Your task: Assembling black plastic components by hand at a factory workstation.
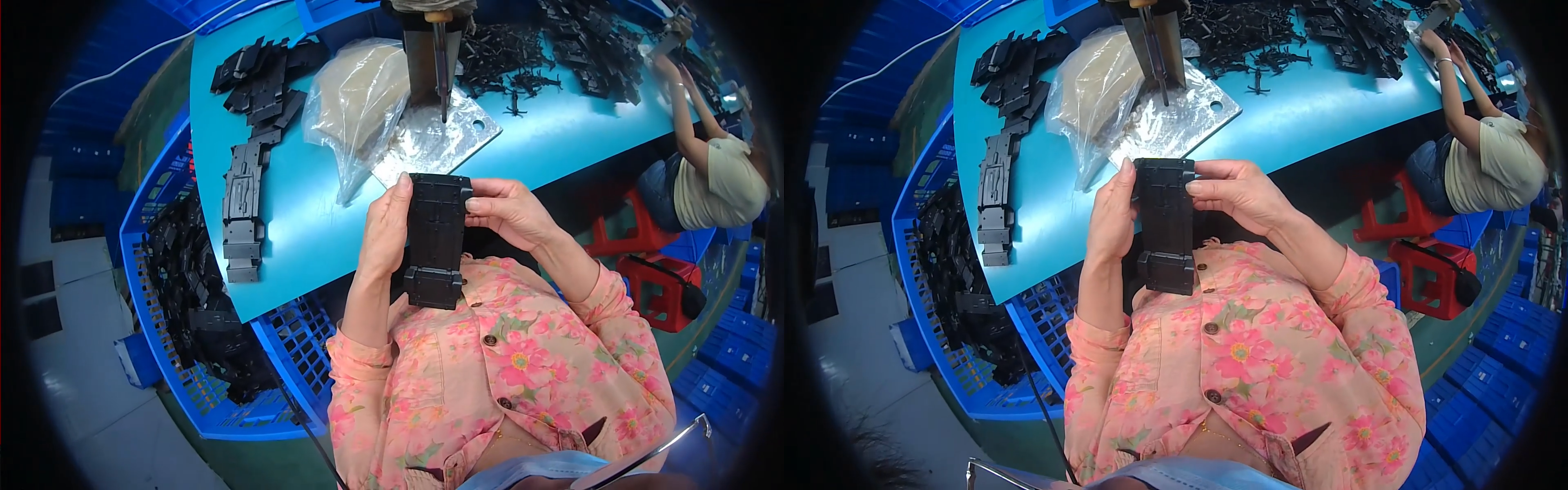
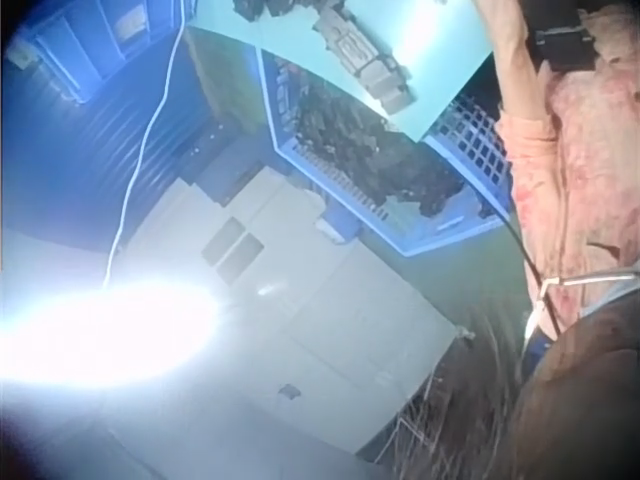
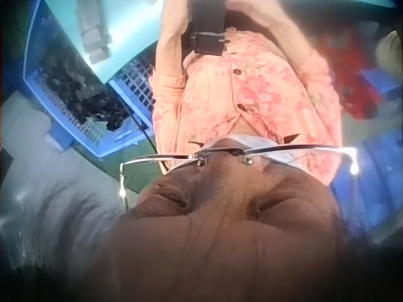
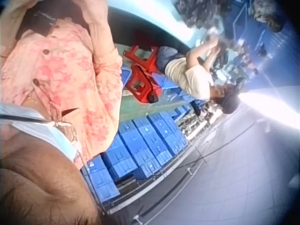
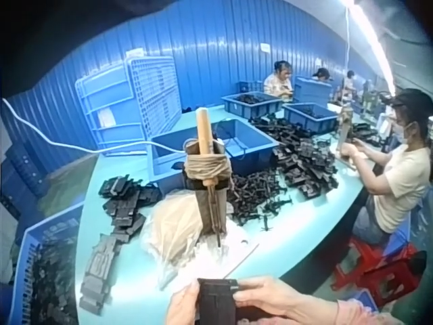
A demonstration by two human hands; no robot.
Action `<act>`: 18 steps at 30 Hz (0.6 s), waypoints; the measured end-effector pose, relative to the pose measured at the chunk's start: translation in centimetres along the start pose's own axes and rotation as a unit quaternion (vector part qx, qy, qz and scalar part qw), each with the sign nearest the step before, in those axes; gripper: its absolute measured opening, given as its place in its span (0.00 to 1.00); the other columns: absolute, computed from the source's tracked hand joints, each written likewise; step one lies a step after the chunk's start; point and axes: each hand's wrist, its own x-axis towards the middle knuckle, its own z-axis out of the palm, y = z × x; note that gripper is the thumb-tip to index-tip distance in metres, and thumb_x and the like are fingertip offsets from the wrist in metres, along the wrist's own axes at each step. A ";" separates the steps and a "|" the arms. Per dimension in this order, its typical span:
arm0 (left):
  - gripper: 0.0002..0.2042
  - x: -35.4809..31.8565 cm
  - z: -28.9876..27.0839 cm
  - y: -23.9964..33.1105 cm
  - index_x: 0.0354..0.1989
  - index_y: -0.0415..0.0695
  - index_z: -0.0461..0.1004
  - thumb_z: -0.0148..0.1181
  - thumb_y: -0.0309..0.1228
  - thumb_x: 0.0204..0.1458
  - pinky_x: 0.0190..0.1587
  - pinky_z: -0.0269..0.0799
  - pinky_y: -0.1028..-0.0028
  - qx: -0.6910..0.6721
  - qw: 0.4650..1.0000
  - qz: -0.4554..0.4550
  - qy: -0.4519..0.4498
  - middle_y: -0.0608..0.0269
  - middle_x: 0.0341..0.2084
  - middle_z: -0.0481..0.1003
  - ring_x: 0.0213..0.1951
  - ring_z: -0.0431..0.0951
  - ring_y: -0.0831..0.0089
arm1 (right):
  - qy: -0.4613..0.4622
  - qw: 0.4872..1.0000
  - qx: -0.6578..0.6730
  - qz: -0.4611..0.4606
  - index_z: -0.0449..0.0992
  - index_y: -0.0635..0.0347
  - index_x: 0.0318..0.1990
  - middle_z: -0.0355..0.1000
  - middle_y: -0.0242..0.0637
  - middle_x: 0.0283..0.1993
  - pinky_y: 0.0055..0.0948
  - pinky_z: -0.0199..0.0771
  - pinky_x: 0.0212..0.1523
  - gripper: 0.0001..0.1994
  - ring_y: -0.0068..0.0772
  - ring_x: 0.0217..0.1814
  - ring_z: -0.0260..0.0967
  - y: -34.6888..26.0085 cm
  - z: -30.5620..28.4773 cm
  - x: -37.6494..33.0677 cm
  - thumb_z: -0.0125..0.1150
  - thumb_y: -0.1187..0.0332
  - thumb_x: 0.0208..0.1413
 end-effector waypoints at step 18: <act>0.35 -2.6 0.7 -0.8 0.57 0.39 0.46 0.60 0.31 0.44 0.41 0.68 0.78 -0.033 0.992 0.123 0.024 0.57 0.39 0.66 0.39 0.70 0.74 | -0.002 0.969 -0.223 -0.109 0.68 0.73 0.45 0.71 0.37 0.37 0.17 0.68 0.40 0.17 0.19 0.38 0.67 -0.2 4.1 0.6 0.58 0.75 0.47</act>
